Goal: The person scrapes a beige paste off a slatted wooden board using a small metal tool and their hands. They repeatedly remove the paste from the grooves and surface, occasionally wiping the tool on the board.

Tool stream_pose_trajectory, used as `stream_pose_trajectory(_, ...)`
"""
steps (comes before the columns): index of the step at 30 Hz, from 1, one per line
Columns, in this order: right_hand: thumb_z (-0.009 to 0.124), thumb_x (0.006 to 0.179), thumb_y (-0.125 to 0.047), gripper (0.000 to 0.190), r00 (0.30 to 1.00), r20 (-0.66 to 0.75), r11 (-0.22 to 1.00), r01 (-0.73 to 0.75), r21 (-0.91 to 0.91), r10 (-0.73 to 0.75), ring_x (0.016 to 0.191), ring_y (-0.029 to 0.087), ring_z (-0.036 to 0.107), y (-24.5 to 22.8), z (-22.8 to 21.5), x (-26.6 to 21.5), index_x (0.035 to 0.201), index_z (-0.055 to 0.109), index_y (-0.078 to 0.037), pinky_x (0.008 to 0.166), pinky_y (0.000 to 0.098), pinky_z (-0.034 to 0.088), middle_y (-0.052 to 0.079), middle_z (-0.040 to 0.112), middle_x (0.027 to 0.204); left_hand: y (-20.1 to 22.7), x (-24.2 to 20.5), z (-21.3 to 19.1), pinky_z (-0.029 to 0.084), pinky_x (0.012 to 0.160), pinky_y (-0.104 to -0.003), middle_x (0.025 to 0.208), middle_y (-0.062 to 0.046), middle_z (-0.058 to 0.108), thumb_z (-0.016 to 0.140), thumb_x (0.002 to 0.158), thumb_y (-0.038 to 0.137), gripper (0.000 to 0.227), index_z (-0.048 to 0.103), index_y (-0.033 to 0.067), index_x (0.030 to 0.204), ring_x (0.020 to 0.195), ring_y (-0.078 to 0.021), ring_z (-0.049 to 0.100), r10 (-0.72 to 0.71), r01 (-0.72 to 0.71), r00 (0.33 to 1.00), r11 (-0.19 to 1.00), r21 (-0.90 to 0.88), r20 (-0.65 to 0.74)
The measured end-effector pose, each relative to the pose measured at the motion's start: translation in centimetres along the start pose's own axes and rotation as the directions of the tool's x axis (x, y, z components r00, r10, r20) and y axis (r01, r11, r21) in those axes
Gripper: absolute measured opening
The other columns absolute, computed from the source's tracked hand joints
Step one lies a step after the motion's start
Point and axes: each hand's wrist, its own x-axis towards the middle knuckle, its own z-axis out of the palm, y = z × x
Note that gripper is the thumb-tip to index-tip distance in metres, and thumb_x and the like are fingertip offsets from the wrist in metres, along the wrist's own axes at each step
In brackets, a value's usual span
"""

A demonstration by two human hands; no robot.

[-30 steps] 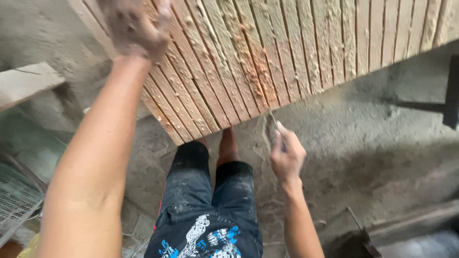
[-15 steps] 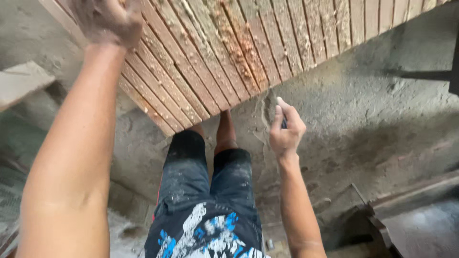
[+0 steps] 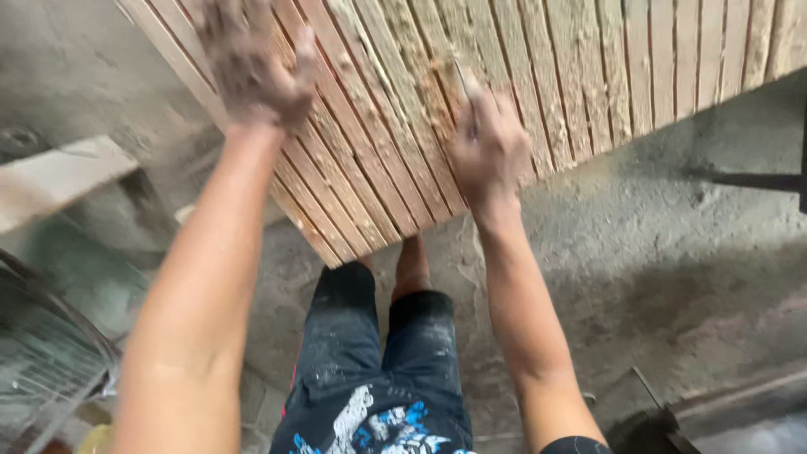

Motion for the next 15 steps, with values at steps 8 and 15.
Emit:
stream_pose_trajectory(8, 0.059, 0.109, -0.007, 0.017, 1.000, 0.030, 0.989, -0.006, 0.146, 0.001, 0.073, 0.023, 0.065, -1.8, 0.6, 6.1, 0.120, 0.069, 0.001, 0.063, 0.0365, 0.050, 0.016, 0.071, 0.093, 0.9, 0.4, -2.1, 0.009, 0.138, -0.053, 0.173, -0.008, 0.022, 0.051, 0.108, 0.050, 0.063, 0.038, 0.0233, 0.164, 0.164, -0.0257, 0.017, -0.026, 0.031, 0.993, 0.998, -0.050, 0.111)
stream_pose_trajectory(15, 0.064, 0.107, -0.007, 0.016, 0.981, 0.108, 0.986, -0.163, 0.019, 0.160, 0.051, 0.023, 0.054, -2.6, 4.5, 10.0, 0.096, 0.074, -0.003, 0.047, 0.0397, 0.039, 0.012, 0.066, 0.068, 1.3, -0.2, -2.4, 0.003, 0.135, -0.055, 0.173, -0.011, 0.013, 0.051, 0.106, 0.051, 0.071, 0.025, 0.0185, 0.164, 0.163, -0.0257, 0.009, -0.001, 0.018, 0.995, 0.986, -0.168, 0.100)
